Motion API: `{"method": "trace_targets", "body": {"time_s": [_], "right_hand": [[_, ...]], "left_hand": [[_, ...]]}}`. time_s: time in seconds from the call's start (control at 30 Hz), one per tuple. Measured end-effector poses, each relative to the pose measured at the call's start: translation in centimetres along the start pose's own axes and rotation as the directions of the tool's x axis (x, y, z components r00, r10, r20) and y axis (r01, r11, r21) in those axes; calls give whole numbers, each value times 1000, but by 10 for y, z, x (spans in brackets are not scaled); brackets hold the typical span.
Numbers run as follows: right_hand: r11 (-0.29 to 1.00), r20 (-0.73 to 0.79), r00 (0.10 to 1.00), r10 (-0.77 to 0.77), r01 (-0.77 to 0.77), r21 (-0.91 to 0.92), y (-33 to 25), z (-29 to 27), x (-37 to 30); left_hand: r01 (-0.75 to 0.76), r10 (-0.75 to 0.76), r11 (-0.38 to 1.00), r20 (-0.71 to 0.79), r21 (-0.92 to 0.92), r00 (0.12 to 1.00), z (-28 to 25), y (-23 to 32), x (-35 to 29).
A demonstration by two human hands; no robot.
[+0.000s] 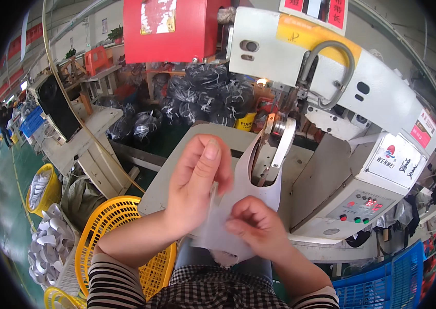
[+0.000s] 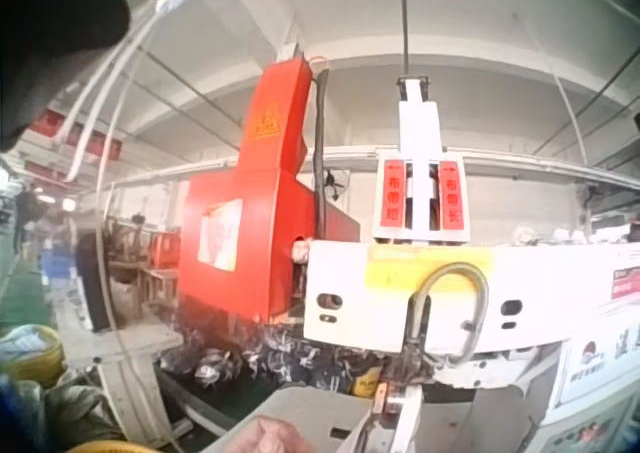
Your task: The person shapes shoe components using a machine, placing pieces one by one onto the machine mold to press them and stacking the shaped pieces.
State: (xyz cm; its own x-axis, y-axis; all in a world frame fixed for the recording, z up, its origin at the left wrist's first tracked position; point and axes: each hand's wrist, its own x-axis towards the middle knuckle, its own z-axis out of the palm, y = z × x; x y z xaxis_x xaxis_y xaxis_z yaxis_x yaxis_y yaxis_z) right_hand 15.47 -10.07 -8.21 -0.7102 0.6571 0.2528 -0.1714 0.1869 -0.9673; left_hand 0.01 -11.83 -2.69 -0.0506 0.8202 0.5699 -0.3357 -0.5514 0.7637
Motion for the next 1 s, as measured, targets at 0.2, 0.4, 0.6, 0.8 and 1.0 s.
{"method": "trace_targets", "body": {"time_s": [0.2, 0.4, 0.6, 0.8, 1.0], "right_hand": [[976, -269, 939, -213, 214, -27, -14, -35, -5], [912, -196, 969, 148, -57, 407, -33, -64, -4], [896, -435, 893, -115, 282, 343, -42, -88, 30], [884, -524, 845, -106, 321, 340, -40, -101, 53], [896, -512, 858, -39, 257, 362, -39, -106, 62]], "left_hand": [[497, -546, 813, 102, 302, 832, -9, -3, 0], [453, -511, 852, 226, 264, 829, -13, 2, 28], [425, -448, 890, 152, 163, 881, -14, -5, 76], [369, -374, 927, 132, 59, 918, -18, -23, 97], [333, -335, 942, 99, 43, 937, -18, -29, 107]]}}
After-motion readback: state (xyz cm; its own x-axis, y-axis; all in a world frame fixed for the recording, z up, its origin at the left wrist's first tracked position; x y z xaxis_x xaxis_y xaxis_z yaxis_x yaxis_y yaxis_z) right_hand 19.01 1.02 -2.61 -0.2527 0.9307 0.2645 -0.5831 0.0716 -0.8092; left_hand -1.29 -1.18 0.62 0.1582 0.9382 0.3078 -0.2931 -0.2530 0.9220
